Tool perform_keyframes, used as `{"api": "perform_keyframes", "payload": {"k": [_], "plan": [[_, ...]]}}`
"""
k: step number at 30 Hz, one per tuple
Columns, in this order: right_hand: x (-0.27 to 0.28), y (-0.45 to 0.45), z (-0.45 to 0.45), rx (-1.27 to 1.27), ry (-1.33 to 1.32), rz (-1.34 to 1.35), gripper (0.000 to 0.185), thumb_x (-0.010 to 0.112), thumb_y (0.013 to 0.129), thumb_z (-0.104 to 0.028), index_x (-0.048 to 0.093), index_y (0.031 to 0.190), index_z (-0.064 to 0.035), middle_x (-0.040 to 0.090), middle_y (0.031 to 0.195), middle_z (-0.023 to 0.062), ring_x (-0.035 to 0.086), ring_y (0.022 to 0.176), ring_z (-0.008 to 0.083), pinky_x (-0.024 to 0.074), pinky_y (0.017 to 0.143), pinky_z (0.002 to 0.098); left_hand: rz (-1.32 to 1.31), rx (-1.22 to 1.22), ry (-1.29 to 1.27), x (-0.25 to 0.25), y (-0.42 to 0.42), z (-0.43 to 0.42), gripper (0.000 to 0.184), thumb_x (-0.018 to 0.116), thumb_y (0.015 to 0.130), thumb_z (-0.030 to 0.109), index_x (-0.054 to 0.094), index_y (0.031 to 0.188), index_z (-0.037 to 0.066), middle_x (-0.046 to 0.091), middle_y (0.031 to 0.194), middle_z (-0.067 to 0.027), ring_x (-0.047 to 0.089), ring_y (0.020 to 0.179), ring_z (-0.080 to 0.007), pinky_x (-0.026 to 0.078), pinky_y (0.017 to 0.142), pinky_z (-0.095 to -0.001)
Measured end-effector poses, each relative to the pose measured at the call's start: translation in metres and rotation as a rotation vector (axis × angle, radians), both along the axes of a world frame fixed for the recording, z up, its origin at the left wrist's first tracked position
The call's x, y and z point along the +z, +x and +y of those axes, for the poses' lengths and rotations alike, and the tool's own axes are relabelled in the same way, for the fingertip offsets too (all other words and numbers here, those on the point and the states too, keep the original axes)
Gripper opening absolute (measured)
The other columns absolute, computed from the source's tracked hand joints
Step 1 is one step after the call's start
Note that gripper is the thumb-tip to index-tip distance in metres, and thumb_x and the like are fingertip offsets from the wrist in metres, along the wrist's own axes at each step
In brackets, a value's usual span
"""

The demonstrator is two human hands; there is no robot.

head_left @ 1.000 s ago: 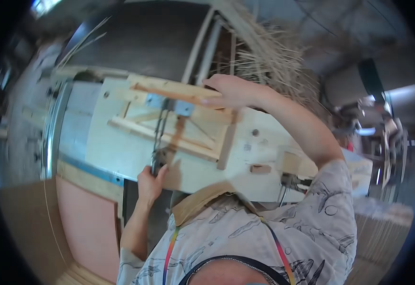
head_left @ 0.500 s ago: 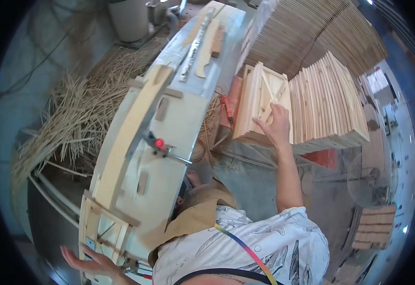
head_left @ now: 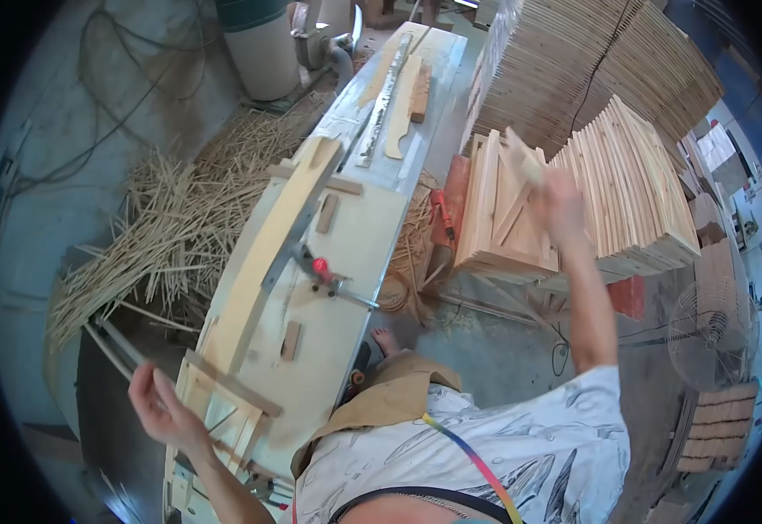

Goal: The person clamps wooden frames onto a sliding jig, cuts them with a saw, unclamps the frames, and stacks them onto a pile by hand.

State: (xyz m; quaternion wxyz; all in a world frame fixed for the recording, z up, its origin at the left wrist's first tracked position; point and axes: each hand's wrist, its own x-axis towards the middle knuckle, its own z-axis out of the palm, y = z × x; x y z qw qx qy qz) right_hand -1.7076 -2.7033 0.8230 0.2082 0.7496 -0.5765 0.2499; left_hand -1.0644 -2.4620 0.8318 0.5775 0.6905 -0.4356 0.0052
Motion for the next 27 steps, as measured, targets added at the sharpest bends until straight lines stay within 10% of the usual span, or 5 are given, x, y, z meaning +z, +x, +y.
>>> {"api": "perform_keyframes", "payload": {"k": [5,10,13,16,27], "plan": [[0.140,0.155,0.048,0.396,-0.260,0.015,0.030,0.069,0.079,0.000,0.070,0.108,-0.0013,0.064,0.091,0.0112,0.062,0.083,0.0338,0.0531,0.070,0.0437,0.420,-0.354,-0.042,0.030,0.012,-0.035,0.025,0.062,0.108,0.018,0.067,0.118,-0.005,0.072,0.114,-0.0139,0.073,0.100,-0.0214,0.058,0.090,-0.0329],[0.150,0.330,0.077,0.986,-0.487,0.081,0.032,0.068,0.070,-0.015,0.071,0.098,-0.0026,0.059,0.090,0.0045,0.060,0.081,0.0232,0.0505,0.069,0.0349,1.106,-0.998,-0.128,0.139,-0.007,-0.089,0.071,0.040,0.112,0.055,0.050,0.142,-0.009,0.063,0.136,-0.0298,0.065,0.125,-0.0365,0.054,0.106,-0.0488],[0.121,0.412,0.094,1.217,-0.433,0.032,0.039,0.073,0.069,-0.013,0.075,0.106,-0.0010,0.065,0.099,0.0066,0.062,0.083,0.0248,0.0538,0.075,0.0351,1.301,-0.882,-0.162,0.149,0.010,-0.092,0.050,0.053,0.112,0.034,0.052,0.144,-0.004,0.063,0.140,-0.0232,0.066,0.125,-0.0359,0.055,0.108,-0.0485],[0.090,0.414,0.083,1.256,-0.402,-0.143,0.039,0.079,0.073,-0.018,0.074,0.109,-0.0023,0.065,0.098,0.0062,0.063,0.085,0.0253,0.0541,0.075,0.0364,0.946,-0.427,-0.164,0.093,0.059,-0.078,0.046,0.055,0.107,0.012,0.048,0.149,-0.005,0.067,0.136,-0.0195,0.070,0.119,-0.0321,0.058,0.103,-0.0446],[-0.056,0.337,-0.004,0.811,0.485,-0.394,0.025,0.083,0.085,-0.021,0.064,0.078,-0.0072,0.061,0.069,0.0104,0.062,0.059,0.0293,0.0489,0.053,0.0412,0.334,-0.337,0.501,0.042,0.204,-0.129,0.045,0.069,0.092,0.001,0.060,0.135,-0.002,0.076,0.110,-0.0108,0.074,0.096,-0.0196,0.060,0.085,-0.0325]]}}
